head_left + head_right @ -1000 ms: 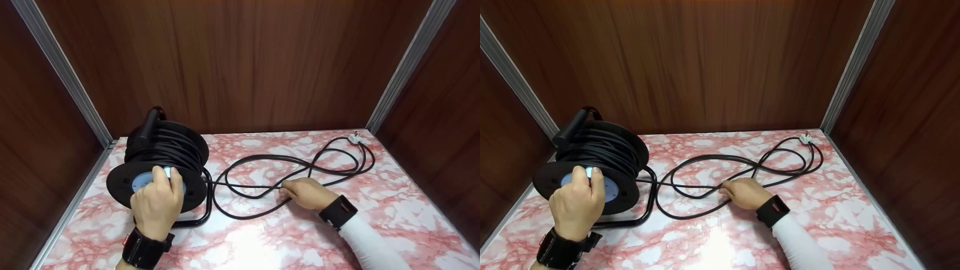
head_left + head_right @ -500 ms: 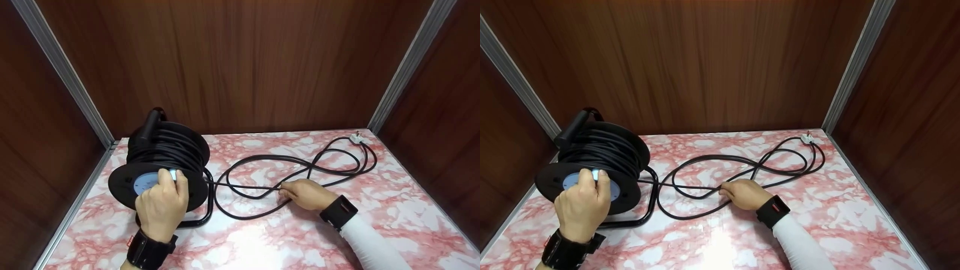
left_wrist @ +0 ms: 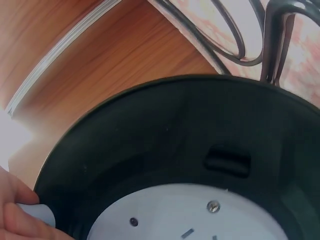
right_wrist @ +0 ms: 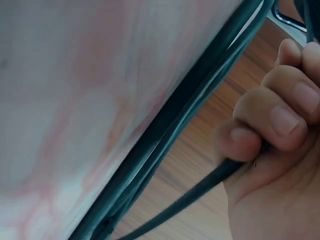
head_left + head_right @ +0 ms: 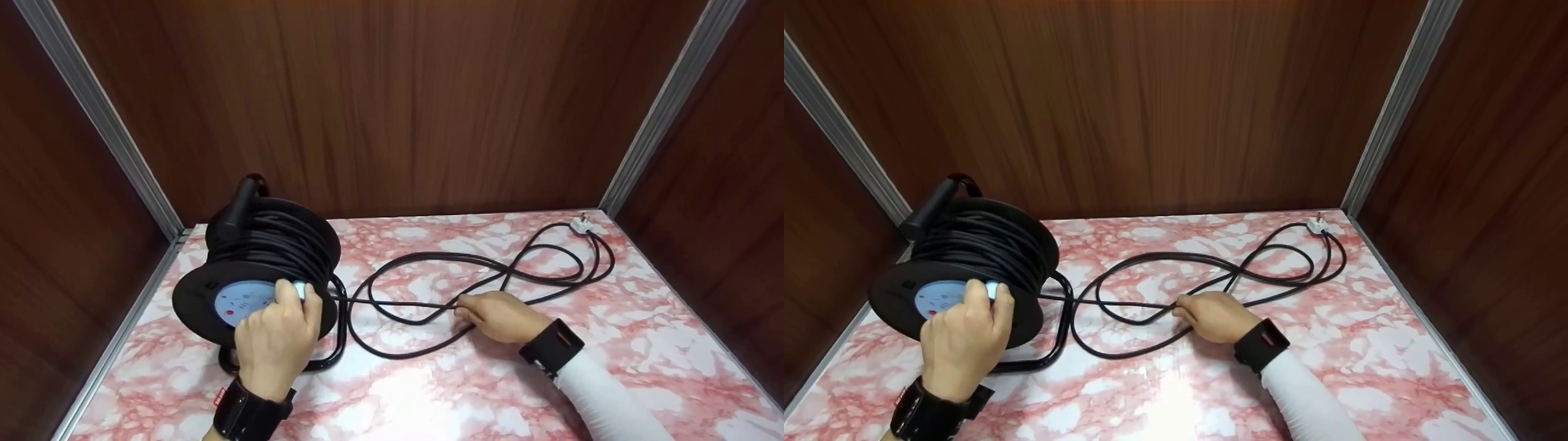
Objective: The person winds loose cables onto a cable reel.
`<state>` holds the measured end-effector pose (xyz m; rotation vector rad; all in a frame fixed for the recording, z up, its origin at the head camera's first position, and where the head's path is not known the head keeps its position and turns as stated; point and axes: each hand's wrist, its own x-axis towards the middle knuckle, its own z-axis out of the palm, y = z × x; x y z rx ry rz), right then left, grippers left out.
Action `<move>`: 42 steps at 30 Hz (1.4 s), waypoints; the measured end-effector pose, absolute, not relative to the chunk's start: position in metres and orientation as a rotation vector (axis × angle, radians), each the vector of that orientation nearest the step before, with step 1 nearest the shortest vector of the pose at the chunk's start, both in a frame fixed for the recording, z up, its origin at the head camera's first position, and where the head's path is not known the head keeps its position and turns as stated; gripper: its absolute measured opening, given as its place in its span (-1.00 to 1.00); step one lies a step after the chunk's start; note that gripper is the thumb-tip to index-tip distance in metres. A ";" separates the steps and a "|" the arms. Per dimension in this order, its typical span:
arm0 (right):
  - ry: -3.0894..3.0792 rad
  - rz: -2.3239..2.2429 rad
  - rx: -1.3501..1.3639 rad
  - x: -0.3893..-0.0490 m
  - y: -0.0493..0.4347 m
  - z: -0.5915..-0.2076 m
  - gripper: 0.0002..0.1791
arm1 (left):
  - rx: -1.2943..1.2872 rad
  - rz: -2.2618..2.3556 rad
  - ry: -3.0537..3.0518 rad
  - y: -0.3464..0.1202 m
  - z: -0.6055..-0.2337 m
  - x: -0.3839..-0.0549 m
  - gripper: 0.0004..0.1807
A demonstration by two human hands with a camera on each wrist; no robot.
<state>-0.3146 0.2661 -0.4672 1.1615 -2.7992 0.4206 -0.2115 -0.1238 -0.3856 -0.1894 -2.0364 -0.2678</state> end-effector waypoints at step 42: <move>-2.591 0.285 1.109 -0.315 0.274 -0.462 -0.65 | -0.248 -0.450 -2.375 -0.118 -0.390 -0.202 -0.58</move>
